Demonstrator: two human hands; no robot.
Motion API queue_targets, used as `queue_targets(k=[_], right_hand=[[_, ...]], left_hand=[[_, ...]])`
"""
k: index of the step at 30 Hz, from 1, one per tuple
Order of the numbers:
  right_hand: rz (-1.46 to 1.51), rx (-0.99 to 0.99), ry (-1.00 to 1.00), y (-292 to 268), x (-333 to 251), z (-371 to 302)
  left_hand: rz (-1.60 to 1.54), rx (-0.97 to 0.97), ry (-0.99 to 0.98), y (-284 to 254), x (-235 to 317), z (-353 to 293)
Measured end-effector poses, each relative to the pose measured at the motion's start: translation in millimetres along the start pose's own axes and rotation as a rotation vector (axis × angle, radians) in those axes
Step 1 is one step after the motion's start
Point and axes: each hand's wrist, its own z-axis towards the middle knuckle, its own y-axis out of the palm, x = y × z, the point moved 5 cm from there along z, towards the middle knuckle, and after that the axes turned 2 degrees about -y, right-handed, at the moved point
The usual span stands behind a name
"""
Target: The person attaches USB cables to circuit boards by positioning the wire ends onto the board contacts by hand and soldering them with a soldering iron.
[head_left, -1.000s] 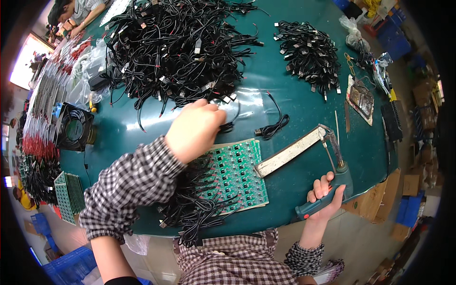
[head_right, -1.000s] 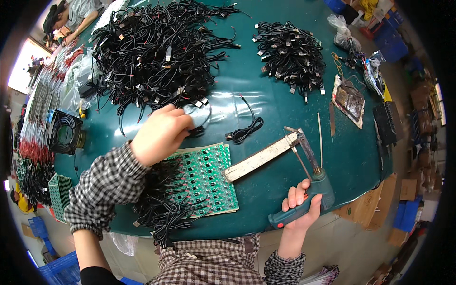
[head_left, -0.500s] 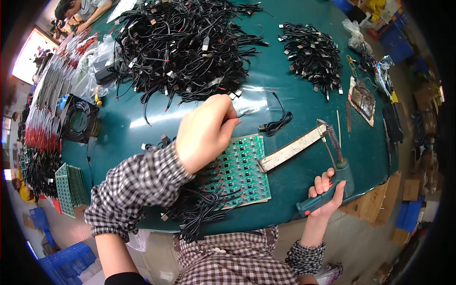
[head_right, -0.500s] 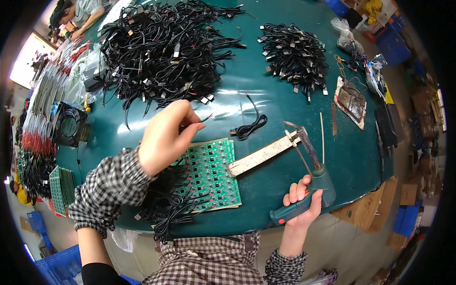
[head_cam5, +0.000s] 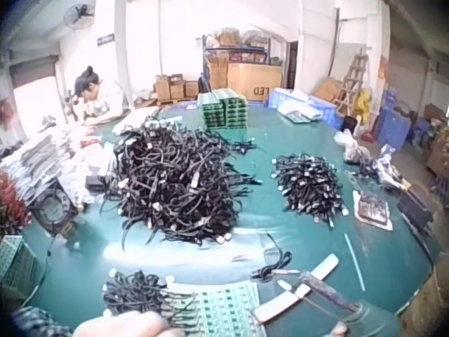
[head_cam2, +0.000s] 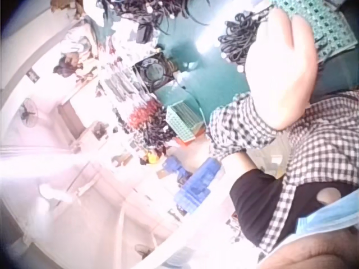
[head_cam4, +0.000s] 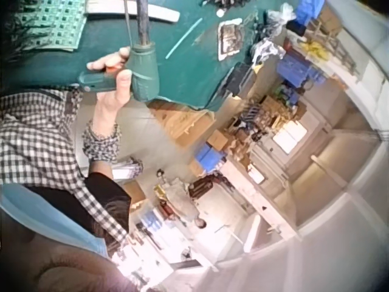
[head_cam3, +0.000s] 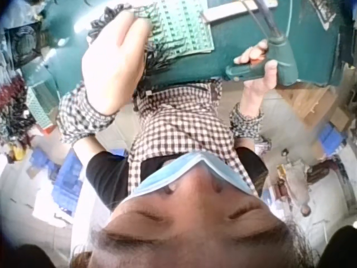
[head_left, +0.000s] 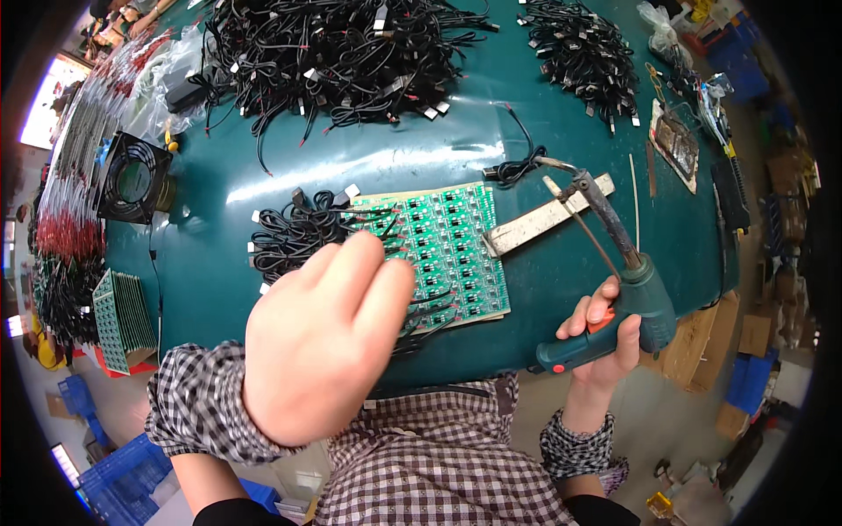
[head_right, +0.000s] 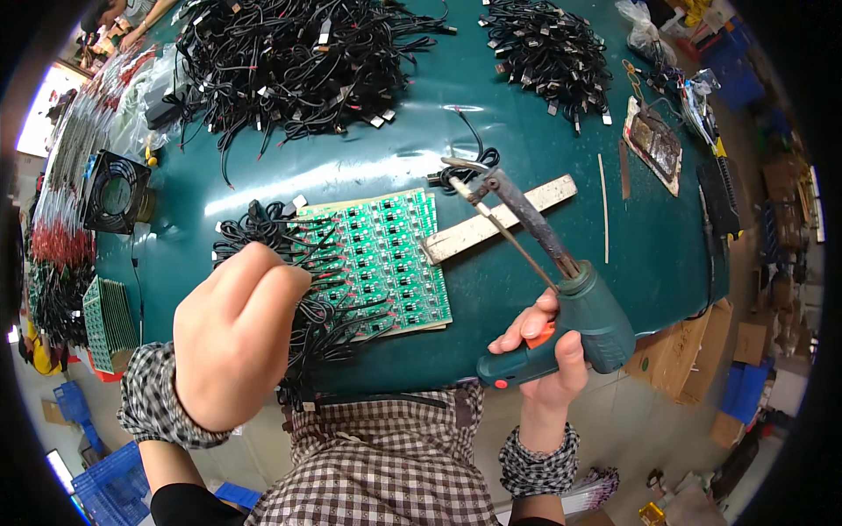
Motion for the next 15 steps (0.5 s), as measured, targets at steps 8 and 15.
queue_targets(k=[8,15], right_hand=[[-0.020,0.096,0.026,-20,1,-23],[0.037,0.093,0.045,-28,0,-33]], left_hand=[[-0.400,-0.060,-0.003,68,-14,4],[-0.259,-0.107,0.132,38,-13,31]])
